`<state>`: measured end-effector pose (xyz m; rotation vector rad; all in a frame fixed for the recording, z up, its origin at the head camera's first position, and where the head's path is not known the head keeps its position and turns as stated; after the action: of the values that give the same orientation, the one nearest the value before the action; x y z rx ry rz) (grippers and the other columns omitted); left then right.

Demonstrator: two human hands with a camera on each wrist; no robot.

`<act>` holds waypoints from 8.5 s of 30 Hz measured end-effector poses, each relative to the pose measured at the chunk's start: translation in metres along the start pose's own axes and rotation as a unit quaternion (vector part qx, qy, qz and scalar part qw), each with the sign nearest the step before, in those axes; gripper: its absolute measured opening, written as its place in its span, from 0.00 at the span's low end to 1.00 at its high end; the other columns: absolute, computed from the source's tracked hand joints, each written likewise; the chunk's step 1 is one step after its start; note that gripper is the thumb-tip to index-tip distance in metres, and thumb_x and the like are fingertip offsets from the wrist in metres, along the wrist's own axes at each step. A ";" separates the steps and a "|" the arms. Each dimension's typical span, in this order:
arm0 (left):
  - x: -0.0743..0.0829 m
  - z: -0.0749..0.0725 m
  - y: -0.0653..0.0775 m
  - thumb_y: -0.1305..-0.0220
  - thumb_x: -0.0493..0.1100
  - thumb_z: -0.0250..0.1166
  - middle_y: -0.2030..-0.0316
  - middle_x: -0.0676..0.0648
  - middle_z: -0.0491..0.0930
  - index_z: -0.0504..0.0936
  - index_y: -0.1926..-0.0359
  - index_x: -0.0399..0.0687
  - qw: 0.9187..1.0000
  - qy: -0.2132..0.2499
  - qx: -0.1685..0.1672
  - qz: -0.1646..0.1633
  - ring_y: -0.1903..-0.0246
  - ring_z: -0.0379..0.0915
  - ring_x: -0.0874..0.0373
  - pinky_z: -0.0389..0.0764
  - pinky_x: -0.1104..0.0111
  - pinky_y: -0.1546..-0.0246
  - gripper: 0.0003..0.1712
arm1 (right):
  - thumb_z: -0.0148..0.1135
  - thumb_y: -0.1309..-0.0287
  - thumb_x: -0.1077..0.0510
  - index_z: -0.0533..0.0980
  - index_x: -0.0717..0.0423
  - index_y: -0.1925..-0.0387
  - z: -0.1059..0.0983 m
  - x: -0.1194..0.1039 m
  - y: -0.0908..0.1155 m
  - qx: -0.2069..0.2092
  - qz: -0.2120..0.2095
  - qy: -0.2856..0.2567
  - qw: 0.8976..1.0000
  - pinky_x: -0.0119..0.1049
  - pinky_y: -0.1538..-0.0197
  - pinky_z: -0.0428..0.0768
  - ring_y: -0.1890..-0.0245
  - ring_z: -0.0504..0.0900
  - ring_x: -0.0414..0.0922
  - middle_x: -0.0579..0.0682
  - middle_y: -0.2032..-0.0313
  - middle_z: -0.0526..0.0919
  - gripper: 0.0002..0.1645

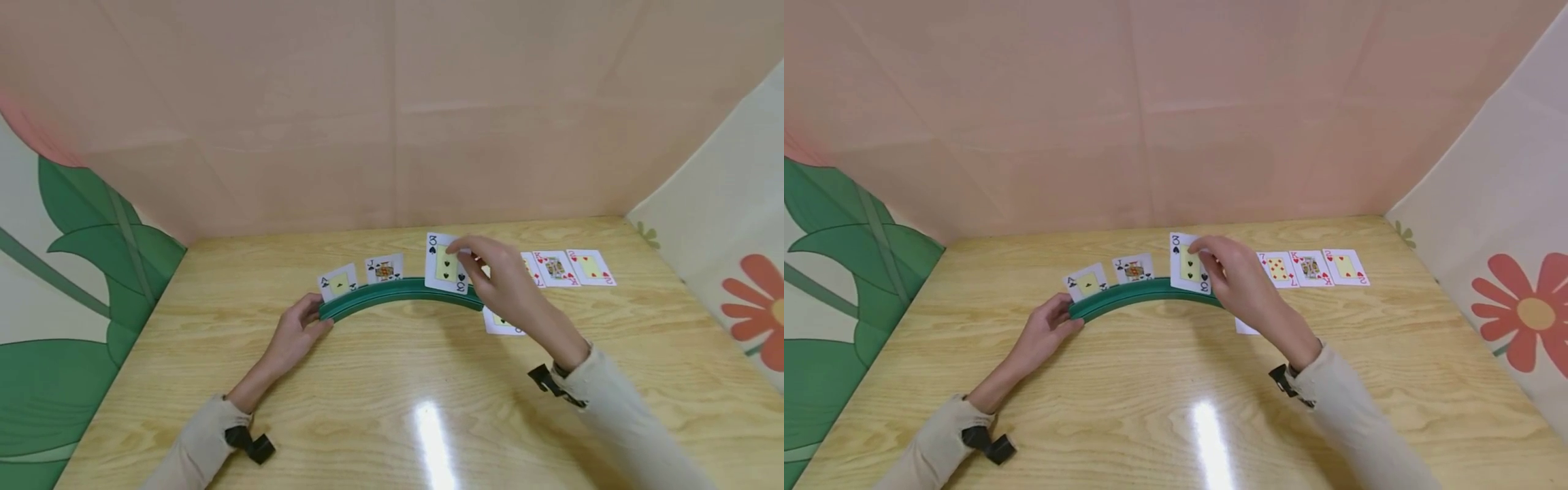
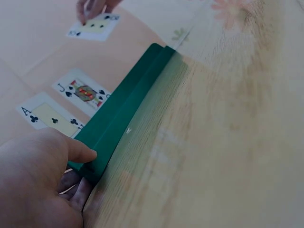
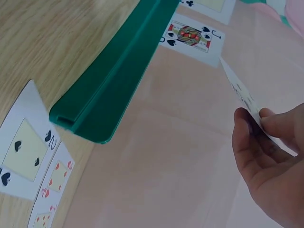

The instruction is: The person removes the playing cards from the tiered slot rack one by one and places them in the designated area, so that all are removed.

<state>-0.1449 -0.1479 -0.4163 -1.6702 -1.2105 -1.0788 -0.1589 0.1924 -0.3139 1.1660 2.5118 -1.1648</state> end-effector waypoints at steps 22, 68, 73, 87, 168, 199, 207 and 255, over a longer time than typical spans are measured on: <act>-0.001 -0.002 0.000 0.35 0.28 0.62 0.42 0.33 0.75 0.73 0.42 0.29 1.000 -0.010 0.005 -0.002 0.41 0.73 0.42 0.74 0.55 0.36 0.21 | 0.63 0.44 0.78 0.82 0.62 0.58 -0.040 0.012 0.035 0.058 0.012 0.055 0.997 0.15 0.62 0.74 0.66 0.81 0.41 0.51 0.59 0.87 0.15; -0.005 -0.002 -0.001 0.34 0.28 0.62 0.43 0.33 0.75 0.73 0.43 0.30 1.000 -0.009 0.005 -0.003 0.42 0.74 0.42 0.74 0.54 0.37 0.19 | 0.70 0.44 0.69 0.83 0.56 0.61 -0.065 0.084 0.080 -0.035 0.128 0.090 0.987 0.20 0.75 0.74 0.75 0.77 0.34 0.45 0.79 0.78 0.10; -0.004 -0.003 -0.001 0.34 0.29 0.62 0.43 0.33 0.75 0.73 0.43 0.30 1.000 -0.009 0.006 -0.008 0.42 0.73 0.42 0.74 0.55 0.36 0.19 | 0.69 0.43 0.68 0.83 0.55 0.60 -0.064 0.093 0.084 -0.043 0.140 0.088 0.985 0.25 0.81 0.67 0.80 0.69 0.36 0.44 0.81 0.75 0.09; -0.001 -0.003 0.000 0.35 0.28 0.62 0.42 0.33 0.75 0.73 0.43 0.29 1.000 -0.006 0.006 -0.006 0.40 0.72 0.42 0.74 0.55 0.36 0.20 | 0.69 0.42 0.66 0.82 0.55 0.60 -0.062 0.107 0.092 -0.122 0.183 0.070 0.973 0.30 0.84 0.65 0.83 0.65 0.35 0.45 0.81 0.73 0.09; 0.001 -0.002 0.003 0.35 0.27 0.63 0.44 0.32 0.76 0.74 0.44 0.28 1.000 -0.006 0.010 0.000 0.42 0.74 0.42 0.74 0.55 0.37 0.19 | 0.74 0.45 0.52 0.80 0.58 0.44 -0.049 0.122 0.104 -0.253 0.182 0.144 0.939 0.33 0.73 0.61 0.74 0.63 0.42 0.46 0.77 0.67 0.28; 0.000 0.000 -0.001 0.35 0.28 0.63 0.43 0.33 0.76 0.73 0.43 0.30 1.000 -0.012 0.007 0.002 0.42 0.74 0.42 0.74 0.55 0.36 0.20 | 0.76 0.48 0.50 0.80 0.62 0.44 -0.052 0.115 0.105 -0.259 0.184 0.162 0.934 0.38 0.67 0.63 0.67 0.66 0.47 0.50 0.71 0.73 0.32; 0.003 0.000 -0.001 0.35 0.28 0.62 0.43 0.33 0.76 0.74 0.42 0.30 1.000 -0.012 0.004 0.004 0.42 0.73 0.43 0.74 0.56 0.36 0.20 | 0.74 0.44 0.53 0.80 0.63 0.45 -0.054 0.111 0.103 -0.221 0.175 0.150 0.948 0.39 0.67 0.69 0.65 0.71 0.49 0.57 0.64 0.79 0.28; -0.002 -0.003 0.002 0.35 0.28 0.63 0.41 0.33 0.75 0.73 0.42 0.30 1.000 -0.013 0.014 0.001 0.40 0.73 0.43 0.73 0.56 0.36 0.21 | 0.66 0.36 0.59 0.77 0.58 0.42 0.025 0.020 -0.005 -0.133 0.093 0.001 0.987 0.48 0.56 0.83 0.53 0.78 0.51 0.56 0.47 0.80 0.21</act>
<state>-0.1435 -0.1518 -0.4179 -1.6687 -1.2348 -1.0378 -0.1810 0.1849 -0.3360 1.2921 2.4046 -0.7553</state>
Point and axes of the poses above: each hand's wrist, its own y-axis away from the middle knuckle, its own z-axis out of the palm, x = y × z, the point moved 1 cm from there along -y, towards the middle knuckle
